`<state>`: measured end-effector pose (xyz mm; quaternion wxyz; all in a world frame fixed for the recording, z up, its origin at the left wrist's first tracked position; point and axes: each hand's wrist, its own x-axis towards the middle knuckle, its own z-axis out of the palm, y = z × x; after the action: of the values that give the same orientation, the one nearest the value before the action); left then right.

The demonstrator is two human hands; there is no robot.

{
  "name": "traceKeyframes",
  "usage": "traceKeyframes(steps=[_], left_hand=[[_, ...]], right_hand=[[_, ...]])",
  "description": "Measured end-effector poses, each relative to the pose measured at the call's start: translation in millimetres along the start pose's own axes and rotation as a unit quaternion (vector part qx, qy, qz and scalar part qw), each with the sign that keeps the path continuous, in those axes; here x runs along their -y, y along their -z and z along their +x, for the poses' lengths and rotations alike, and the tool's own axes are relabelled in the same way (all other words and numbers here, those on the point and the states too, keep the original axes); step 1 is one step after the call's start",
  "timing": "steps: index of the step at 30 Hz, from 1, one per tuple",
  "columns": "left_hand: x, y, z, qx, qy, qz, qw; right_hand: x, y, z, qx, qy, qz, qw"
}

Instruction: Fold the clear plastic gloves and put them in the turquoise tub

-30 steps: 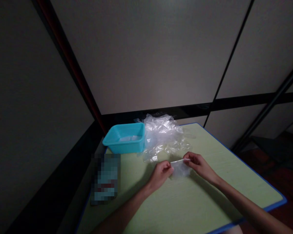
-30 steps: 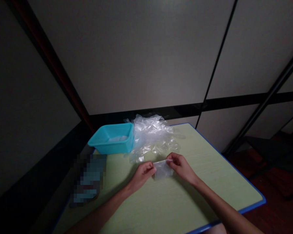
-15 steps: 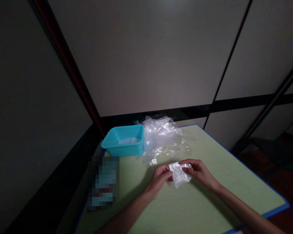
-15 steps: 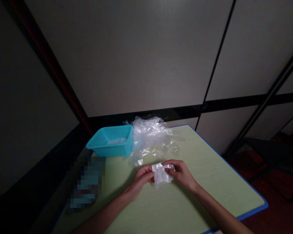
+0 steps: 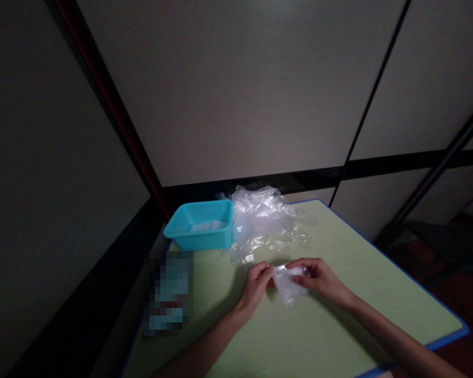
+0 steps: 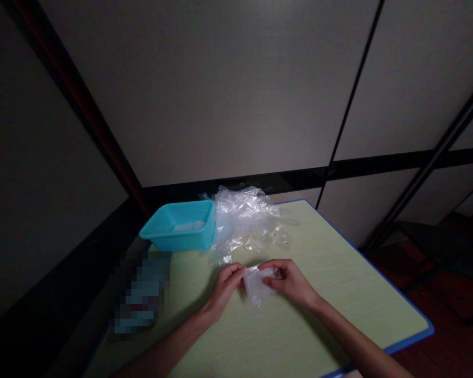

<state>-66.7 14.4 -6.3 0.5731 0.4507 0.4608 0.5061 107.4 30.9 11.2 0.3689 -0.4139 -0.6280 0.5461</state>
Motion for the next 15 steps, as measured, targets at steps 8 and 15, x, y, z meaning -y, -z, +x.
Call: traceKeyframes(steps=[8, 15], left_hand=[[-3.6, -0.3, -2.0, -0.017, -0.013, -0.002, 1.0], [-4.9, 2.3, -0.8, -0.029, -0.016, -0.012, 0.999]], right_hand=[[-0.8, -0.3, 1.0, -0.009, -0.004, 0.005, 1.0], [0.1, -0.6, 0.6, -0.015, -0.008, 0.039, 0.999]])
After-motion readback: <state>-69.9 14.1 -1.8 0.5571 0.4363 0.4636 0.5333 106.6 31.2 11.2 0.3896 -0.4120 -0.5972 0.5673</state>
